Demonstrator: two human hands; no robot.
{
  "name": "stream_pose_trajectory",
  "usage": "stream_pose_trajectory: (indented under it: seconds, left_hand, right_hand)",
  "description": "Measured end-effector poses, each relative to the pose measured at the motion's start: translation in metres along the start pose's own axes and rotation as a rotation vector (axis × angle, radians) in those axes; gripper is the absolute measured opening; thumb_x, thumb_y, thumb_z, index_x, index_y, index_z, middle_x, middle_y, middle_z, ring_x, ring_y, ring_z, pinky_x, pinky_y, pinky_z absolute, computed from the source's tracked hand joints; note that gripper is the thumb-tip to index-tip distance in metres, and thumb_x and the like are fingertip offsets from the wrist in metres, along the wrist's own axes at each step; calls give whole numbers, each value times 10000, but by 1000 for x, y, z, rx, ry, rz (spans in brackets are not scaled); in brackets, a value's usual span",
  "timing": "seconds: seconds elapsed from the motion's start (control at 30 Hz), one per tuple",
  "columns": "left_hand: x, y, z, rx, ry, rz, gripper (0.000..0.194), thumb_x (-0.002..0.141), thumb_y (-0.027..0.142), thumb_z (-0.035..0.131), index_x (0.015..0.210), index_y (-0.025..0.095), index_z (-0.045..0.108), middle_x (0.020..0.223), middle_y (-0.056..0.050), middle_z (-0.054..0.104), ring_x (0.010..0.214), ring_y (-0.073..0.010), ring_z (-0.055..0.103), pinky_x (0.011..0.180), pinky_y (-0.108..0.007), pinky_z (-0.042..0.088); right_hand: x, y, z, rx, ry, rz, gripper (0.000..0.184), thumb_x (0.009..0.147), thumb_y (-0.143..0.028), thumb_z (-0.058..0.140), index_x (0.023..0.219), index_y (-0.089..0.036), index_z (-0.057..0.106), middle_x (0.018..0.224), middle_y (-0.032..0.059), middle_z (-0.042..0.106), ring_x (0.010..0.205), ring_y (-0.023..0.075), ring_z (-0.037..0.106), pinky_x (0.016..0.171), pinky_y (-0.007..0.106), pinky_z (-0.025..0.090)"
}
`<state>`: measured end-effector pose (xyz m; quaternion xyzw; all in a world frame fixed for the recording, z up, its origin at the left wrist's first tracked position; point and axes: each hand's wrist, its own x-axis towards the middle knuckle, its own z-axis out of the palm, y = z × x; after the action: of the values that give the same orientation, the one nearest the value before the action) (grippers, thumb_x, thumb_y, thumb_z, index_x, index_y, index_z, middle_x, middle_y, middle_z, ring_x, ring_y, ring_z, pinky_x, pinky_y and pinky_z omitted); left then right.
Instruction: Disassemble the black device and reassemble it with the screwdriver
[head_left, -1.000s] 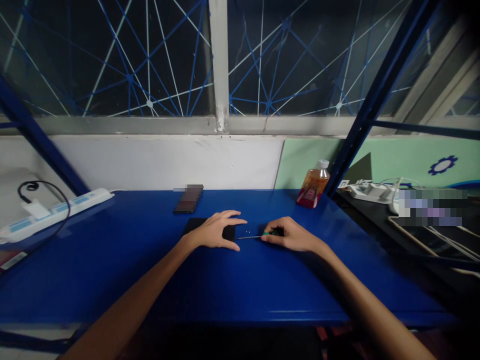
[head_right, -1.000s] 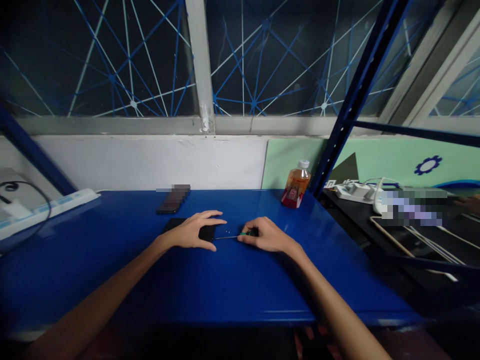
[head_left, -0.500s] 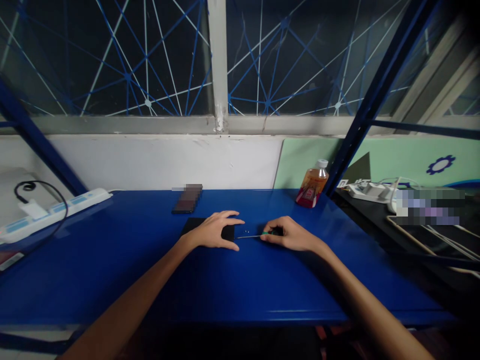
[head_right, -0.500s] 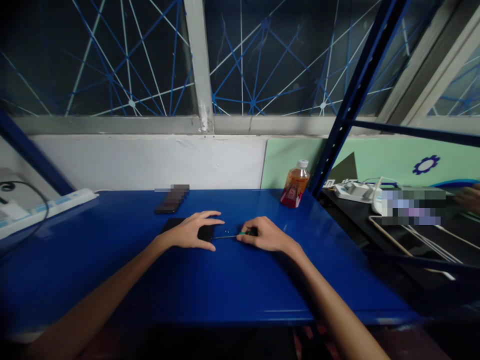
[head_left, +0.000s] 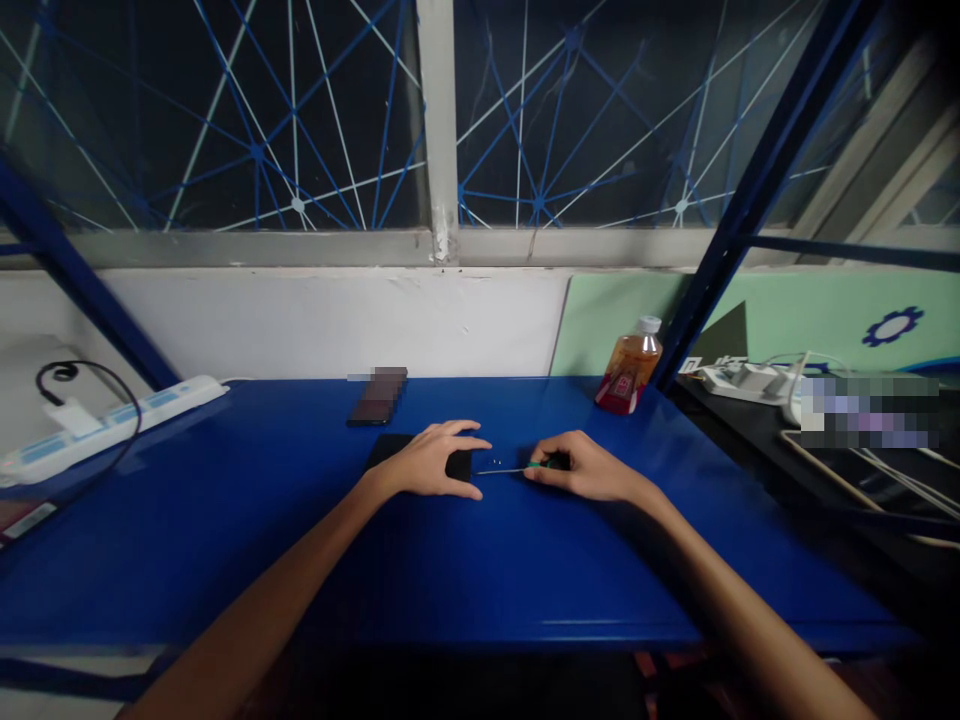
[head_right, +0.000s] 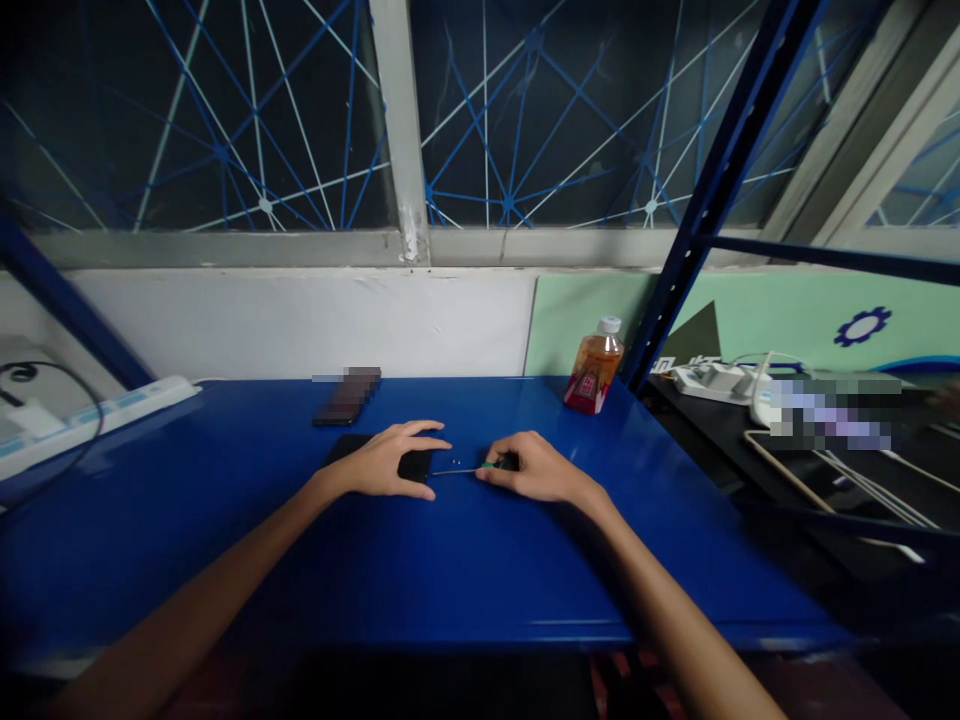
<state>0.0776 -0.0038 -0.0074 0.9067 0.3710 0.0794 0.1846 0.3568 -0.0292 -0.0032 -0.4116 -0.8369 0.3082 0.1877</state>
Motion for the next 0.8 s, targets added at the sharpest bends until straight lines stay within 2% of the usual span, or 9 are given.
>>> stream_pose_trajectory:
  seconds: [0.57,0.8]
  left_hand:
    - [0,-2,2,13,18,8,714,703,685,670,1337,400,511,1515,-42,344,1332,-404,356,1048,-626,285]
    - [0,-2,2,19,15,7,718,701,687,670,1335,386,520,1513,-51,346,1333,-394,357,1052,-593,304]
  right_hand:
    - [-1,-1,1,0,-6,-2,263,868,-402,578,800,-171,682,662,1,622,564,110,469,535,248,323]
    - [0,-2,2,8,-19,-4,292,875,-434,566,811,-172,678,658,-9,610,556,103,457,530,241,322]
